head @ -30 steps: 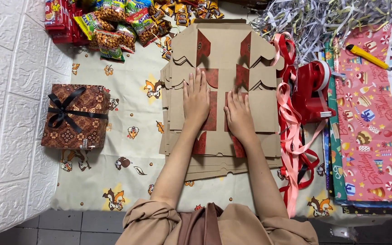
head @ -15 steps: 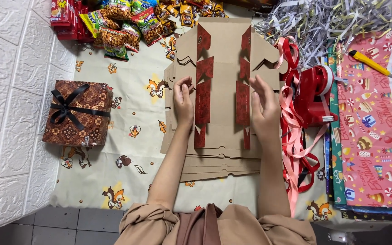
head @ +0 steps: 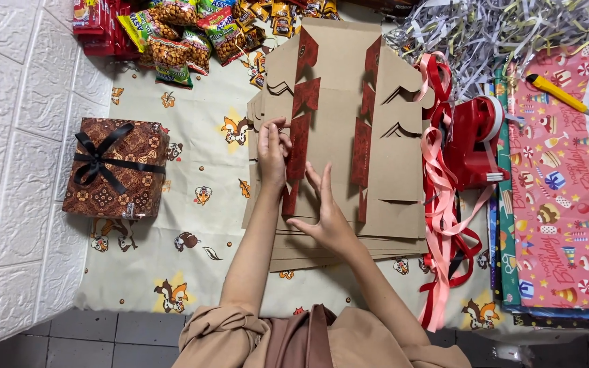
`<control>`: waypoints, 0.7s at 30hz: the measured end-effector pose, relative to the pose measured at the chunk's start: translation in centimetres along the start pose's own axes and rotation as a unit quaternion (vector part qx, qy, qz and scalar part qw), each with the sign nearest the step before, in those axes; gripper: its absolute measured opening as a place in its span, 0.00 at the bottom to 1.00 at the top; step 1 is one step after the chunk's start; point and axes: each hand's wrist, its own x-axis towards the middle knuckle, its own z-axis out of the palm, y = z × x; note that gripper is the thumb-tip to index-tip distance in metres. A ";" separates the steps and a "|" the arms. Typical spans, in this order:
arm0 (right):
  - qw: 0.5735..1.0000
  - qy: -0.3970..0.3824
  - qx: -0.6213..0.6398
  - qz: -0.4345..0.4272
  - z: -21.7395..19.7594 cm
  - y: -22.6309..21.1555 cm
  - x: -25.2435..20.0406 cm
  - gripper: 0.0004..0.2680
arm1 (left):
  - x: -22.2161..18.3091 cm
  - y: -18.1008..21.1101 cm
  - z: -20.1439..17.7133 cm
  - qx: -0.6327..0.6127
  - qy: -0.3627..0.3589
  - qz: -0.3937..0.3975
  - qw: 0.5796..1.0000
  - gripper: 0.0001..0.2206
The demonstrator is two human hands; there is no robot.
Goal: Assembling a cardboard gift box and filling it with shredded paper
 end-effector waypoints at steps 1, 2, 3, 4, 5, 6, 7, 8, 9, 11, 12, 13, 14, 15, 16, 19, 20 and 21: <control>1.000 0.000 0.000 0.000 0.3 0.1 0.3 0.45 | 0.0 0.1 -0.2 0.000 0.001 0.000 1.000 0.12; 1.000 -0.018 0.002 -0.021 0.5 0.2 0.5 0.45 | 0.0 0.2 -0.4 -0.022 -0.010 -0.014 1.000 0.14; 0.998 -0.036 0.003 -0.042 0.8 0.3 0.8 0.44 | 0.0 0.4 -0.5 -0.044 -0.020 -0.029 0.998 0.16; 0.998 -0.036 0.004 -0.042 1.1 0.6 1.1 0.44 | 0.1 0.4 -0.8 -0.043 -0.019 -0.028 0.998 0.16; 0.998 -0.041 -0.022 -0.052 1.5 1.0 1.4 0.42 | 0.1 0.5 -1.0 -0.059 -0.025 -0.034 0.997 0.17; 0.996 -0.046 -0.049 -0.061 1.8 1.4 1.7 0.40 | 0.2 0.5 -1.3 -0.076 -0.031 -0.039 0.996 0.19; 0.996 -0.045 -0.048 -0.062 2.0 1.5 1.9 0.40 | 0.3 0.8 -1.7 -0.075 -0.031 -0.039 0.996 0.19; 0.996 -0.039 -0.039 -0.073 2.2 1.7 2.2 0.38 | 0.3 1.0 -2.2 -0.093 -0.061 -0.047 0.993 0.20; 0.996 -0.033 -0.030 -0.083 2.4 1.9 2.4 0.35 | 0.3 1.3 -2.6 -0.111 -0.091 -0.056 0.988 0.22; 0.996 -0.040 -0.026 -0.079 2.2 1.6 2.4 0.34 | 0.1 2.1 -3.2 -0.088 -0.128 -0.060 0.986 0.25; 0.996 -0.048 -0.023 -0.075 2.1 1.5 2.3 0.33 | 0.0 2.4 -3.4 -0.066 -0.165 -0.065 0.982 0.29; 0.996 -0.047 -0.023 -0.074 1.9 1.6 2.2 0.33 | -0.1 2.9 -3.5 -0.065 -0.166 -0.066 0.982 0.29; 0.996 -0.054 -0.024 -0.061 1.7 1.7 2.2 0.34 | -0.2 3.4 -3.7 -0.017 -0.182 -0.072 0.980 0.28; 0.997 -0.061 -0.025 -0.047 1.5 1.9 2.1 0.34 | -0.4 3.8 -3.8 0.031 -0.198 -0.078 0.977 0.27; 0.997 -0.061 -0.024 -0.046 1.1 1.6 2.1 0.34 | -0.4 3.6 -4.2 0.032 -0.199 -0.079 0.976 0.27; 0.998 -0.058 -0.003 -0.033 -0.1 1.0 2.1 0.35 | -0.3 3.4 -5.1 0.134 -0.179 -0.084 0.971 0.22; 0.997 -0.052 0.039 -0.030 -0.3 1.1 2.0 0.34 | -0.4 3.5 -5.5 0.157 -0.162 -0.080 0.971 0.16; 0.995 -0.046 0.082 -0.026 -0.6 1.2 1.9 0.34 | -0.5 3.6 -5.8 0.180 -0.144 -0.075 0.970 0.12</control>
